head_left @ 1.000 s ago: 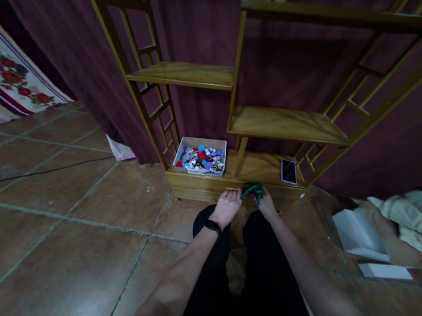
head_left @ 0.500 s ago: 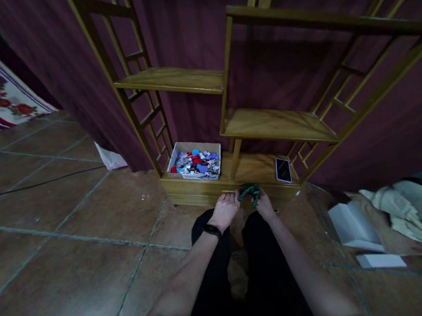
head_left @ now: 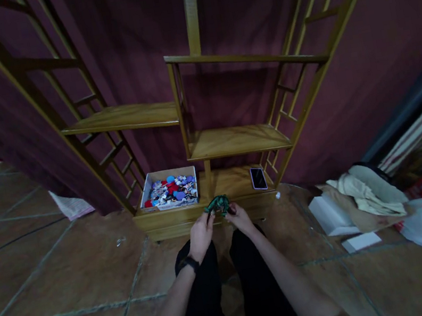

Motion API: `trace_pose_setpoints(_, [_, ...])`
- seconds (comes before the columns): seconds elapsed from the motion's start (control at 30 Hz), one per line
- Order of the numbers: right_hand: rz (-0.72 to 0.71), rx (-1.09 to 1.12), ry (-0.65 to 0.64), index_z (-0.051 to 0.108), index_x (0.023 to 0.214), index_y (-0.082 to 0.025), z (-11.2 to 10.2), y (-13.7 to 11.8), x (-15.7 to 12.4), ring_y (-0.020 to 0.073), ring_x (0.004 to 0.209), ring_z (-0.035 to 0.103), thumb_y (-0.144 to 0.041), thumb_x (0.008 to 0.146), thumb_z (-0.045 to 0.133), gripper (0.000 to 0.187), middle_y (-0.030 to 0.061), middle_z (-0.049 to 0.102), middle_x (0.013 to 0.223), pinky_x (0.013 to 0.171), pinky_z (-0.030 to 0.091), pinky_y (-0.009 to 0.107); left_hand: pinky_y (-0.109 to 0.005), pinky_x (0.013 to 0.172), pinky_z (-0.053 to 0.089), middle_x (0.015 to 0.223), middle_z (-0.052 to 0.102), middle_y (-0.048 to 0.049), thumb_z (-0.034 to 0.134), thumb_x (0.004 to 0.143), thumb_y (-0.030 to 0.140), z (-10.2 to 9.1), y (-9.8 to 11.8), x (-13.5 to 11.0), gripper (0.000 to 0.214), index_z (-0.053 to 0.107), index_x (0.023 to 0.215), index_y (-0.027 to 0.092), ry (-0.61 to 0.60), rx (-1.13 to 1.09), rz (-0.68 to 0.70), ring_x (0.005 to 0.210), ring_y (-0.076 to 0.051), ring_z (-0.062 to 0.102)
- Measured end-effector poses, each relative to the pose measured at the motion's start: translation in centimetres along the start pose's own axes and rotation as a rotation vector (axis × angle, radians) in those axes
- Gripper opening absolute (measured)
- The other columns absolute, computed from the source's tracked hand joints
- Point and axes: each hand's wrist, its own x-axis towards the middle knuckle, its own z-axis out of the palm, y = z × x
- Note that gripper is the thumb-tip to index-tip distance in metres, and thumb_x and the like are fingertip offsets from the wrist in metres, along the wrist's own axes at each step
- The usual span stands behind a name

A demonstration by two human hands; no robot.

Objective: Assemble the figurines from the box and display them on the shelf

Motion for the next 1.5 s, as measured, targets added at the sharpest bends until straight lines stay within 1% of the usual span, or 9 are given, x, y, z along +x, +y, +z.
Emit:
trace_pose_setpoints(0.13, [0.061,0.068,-0.062,0.058,0.088,-0.02,0.0,0.1,-0.1,0.0154,0.071,0.059,-0.035,0.064,0.062,0.028,0.0003,0.064,0.083,0.05,0.047,0.023,-0.03,0.071,0.047,0.089,0.067,-0.007,0.049,0.08,0.038,0.6,-0.6,0.8,0.032,0.057,0.103,0.018,0.03,-0.328,-0.111,0.083,-0.021,0.063])
trace_pose_setpoints(0.3, [0.026,0.11,-0.074,0.061,0.089,-0.02,0.0,0.3,0.1,0.0144,0.066,0.057,-0.033,0.063,0.064,0.029,-0.0003,0.063,0.077,0.049,0.046,0.023,-0.027,0.059,0.048,0.07,0.066,-0.0044,0.061,0.068,0.045,1.0,-0.8,1.4,0.039,0.058,0.089,0.012,0.031,-0.746,-0.253,0.062,-0.016,0.062])
trace_pose_setpoints(0.43, [0.01,0.085,-0.051,0.063,0.09,-0.019,-0.2,-0.3,0.0,0.0153,0.067,0.058,-0.037,0.064,0.063,0.031,0.0007,0.064,0.078,0.05,0.046,0.023,-0.022,0.05,0.044,0.064,0.065,-0.0044,0.071,0.056,0.043,0.4,0.2,1.5,0.042,0.059,0.081,0.011,-0.003,-0.939,-0.377,0.053,-0.012,0.059])
trace_pose_setpoints(0.53, [0.015,0.073,-0.011,0.063,0.092,-0.019,-0.4,-1.0,-0.6,0.0157,0.069,0.058,-0.04,0.066,0.061,0.033,0.0011,0.064,0.078,0.052,0.047,0.023,-0.021,0.049,0.043,0.065,0.066,-0.0053,0.075,0.049,0.041,0.1,1.6,1.5,0.043,0.058,0.076,0.012,0.042,-1.031,-0.447,0.053,-0.012,0.059])
trace_pose_setpoints(0.63, [-0.024,0.092,0.016,0.064,0.092,-0.019,-0.8,-1.4,-1.2,0.0177,0.074,0.059,-0.043,0.068,0.059,0.033,0.0021,0.065,0.081,0.054,0.047,0.024,-0.021,0.047,0.043,0.063,0.066,-0.0045,0.076,0.047,0.04,0.0,3.2,1.5,0.042,0.057,0.073,0.013,0.069,-1.076,-0.474,0.053,-0.013,0.059])
trace_pose_setpoints(0.83, [-0.005,0.232,0.087,0.063,0.094,-0.018,-1.7,-2.5,-1.7,0.0186,0.072,0.059,-0.046,0.067,0.062,0.039,0.0047,0.065,0.084,0.052,0.046,0.024,-0.019,0.044,0.038,0.057,0.063,-0.0027,0.078,0.048,0.036,-0.7,6.3,1.8,0.037,0.056,0.066,0.012,0.037,-1.076,-0.436,0.048,-0.011,0.056])
trace_pose_setpoints(1.1, [-0.02,0.453,0.175,0.06,0.095,-0.016,-3.1,-6.6,-2.4,0.0148,0.069,0.057,-0.039,0.066,0.066,0.038,0.0046,0.063,0.084,0.058,0.047,0.025,-0.017,0.047,0.04,0.066,0.067,-0.0062,0.076,0.054,0.035,-2.7,10.9,2.3,0.034,0.059,0.071,0.011,-0.025,-1.146,-0.487,0.054,-0.01,0.059])
trace_pose_setpoints(1.27, [-0.057,0.389,0.241,0.058,0.093,-0.017,-4.1,-9.2,-2.5,0.0132,0.066,0.054,-0.038,0.064,0.066,0.037,0.0032,0.061,0.082,0.056,0.045,0.024,-0.018,0.047,0.04,0.068,0.068,-0.007,0.076,0.054,0.034,-4.1,13.0,3.2,0.034,0.058,0.072,0.012,-0.022,-1.145,-0.475,0.055,-0.011,0.06])
trace_pose_setpoints(1.5, [-0.209,0.121,0.327,0.053,0.094,-0.017,-4.3,-13.1,-2.9,0.0146,0.075,0.056,-0.035,0.07,0.062,0.031,0.0032,0.062,0.085,0.068,0.045,0.027,-0.019,0.049,0.042,0.068,0.068,-0.0071,0.074,0.056,0.035,-5.3,13.3,4.0,0.033,0.063,0.075,0.011,0.006,-1.122,-0.388,0.055,-0.011,0.06])
